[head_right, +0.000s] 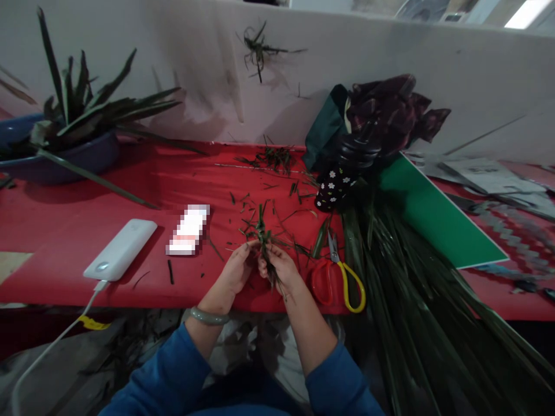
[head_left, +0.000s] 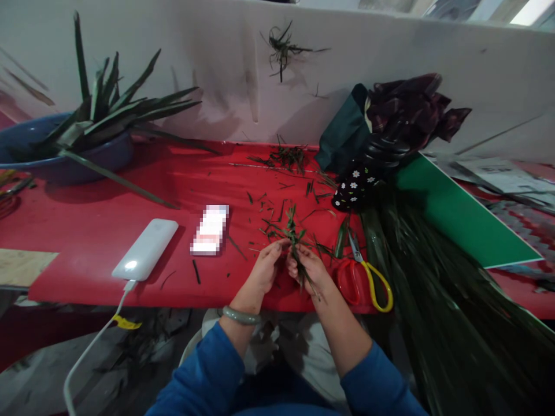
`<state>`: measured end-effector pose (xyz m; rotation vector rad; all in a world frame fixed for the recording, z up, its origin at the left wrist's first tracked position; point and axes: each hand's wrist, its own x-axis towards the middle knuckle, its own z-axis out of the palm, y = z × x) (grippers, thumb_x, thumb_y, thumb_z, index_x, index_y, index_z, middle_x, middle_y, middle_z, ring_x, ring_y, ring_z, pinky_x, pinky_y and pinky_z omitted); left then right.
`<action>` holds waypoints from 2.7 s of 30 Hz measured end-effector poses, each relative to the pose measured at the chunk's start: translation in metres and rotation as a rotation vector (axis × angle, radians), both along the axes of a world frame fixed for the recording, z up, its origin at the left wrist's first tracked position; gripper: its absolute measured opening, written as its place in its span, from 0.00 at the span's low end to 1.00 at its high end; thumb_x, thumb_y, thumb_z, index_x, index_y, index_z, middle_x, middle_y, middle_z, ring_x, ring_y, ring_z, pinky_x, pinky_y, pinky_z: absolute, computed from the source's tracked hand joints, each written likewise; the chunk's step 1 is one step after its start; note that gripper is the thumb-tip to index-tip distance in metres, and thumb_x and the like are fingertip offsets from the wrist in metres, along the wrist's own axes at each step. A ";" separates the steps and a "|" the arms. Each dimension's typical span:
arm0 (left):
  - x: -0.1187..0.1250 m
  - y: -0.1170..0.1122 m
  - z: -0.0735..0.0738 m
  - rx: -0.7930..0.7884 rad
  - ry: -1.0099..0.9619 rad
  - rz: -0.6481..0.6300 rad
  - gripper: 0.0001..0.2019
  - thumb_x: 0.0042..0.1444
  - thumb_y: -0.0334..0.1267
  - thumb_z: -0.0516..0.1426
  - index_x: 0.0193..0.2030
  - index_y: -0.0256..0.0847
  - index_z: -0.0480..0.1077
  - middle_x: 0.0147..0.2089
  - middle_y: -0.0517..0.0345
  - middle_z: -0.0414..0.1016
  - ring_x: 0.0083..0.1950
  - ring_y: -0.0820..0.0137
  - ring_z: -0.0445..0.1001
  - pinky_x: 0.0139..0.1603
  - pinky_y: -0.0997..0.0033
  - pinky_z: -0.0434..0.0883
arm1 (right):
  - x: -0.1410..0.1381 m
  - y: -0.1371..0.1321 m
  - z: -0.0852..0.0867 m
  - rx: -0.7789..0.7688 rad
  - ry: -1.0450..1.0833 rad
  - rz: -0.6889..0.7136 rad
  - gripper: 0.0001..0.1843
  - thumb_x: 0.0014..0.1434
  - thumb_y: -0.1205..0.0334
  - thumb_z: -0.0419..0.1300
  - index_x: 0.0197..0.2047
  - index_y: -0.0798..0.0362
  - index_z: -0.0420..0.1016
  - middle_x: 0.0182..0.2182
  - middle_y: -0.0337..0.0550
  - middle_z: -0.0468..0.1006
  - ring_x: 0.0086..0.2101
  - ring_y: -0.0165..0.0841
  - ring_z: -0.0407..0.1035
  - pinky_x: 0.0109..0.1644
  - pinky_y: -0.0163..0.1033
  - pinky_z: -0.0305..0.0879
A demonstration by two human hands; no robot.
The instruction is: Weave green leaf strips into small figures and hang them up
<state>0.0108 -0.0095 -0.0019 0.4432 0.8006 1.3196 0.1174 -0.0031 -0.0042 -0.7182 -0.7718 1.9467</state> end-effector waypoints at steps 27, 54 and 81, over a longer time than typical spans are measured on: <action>0.005 0.002 -0.007 0.159 0.436 0.083 0.05 0.40 0.36 0.59 0.23 0.36 0.69 0.20 0.65 0.67 0.23 0.78 0.62 0.26 0.78 0.59 | -0.004 0.009 -0.008 0.368 -0.476 -0.513 0.05 0.45 0.62 0.59 0.28 0.53 0.71 0.27 0.36 0.69 0.30 0.27 0.63 0.36 0.34 0.60; 0.006 0.002 -0.004 0.110 0.435 -0.030 0.08 0.45 0.40 0.54 0.25 0.37 0.64 0.18 0.65 0.63 0.20 0.78 0.62 0.23 0.77 0.63 | -0.007 0.008 -0.008 0.271 -0.396 -0.580 0.06 0.45 0.60 0.58 0.24 0.54 0.68 0.18 0.32 0.67 0.19 0.24 0.59 0.24 0.31 0.58; -0.001 0.002 0.001 0.079 0.206 -0.108 0.11 0.44 0.41 0.56 0.24 0.37 0.59 0.14 0.70 0.51 0.14 0.83 0.49 0.14 0.81 0.45 | -0.002 0.009 -0.009 0.236 -0.123 -0.464 0.08 0.43 0.64 0.59 0.31 0.51 0.71 0.28 0.36 0.74 0.30 0.29 0.66 0.36 0.36 0.62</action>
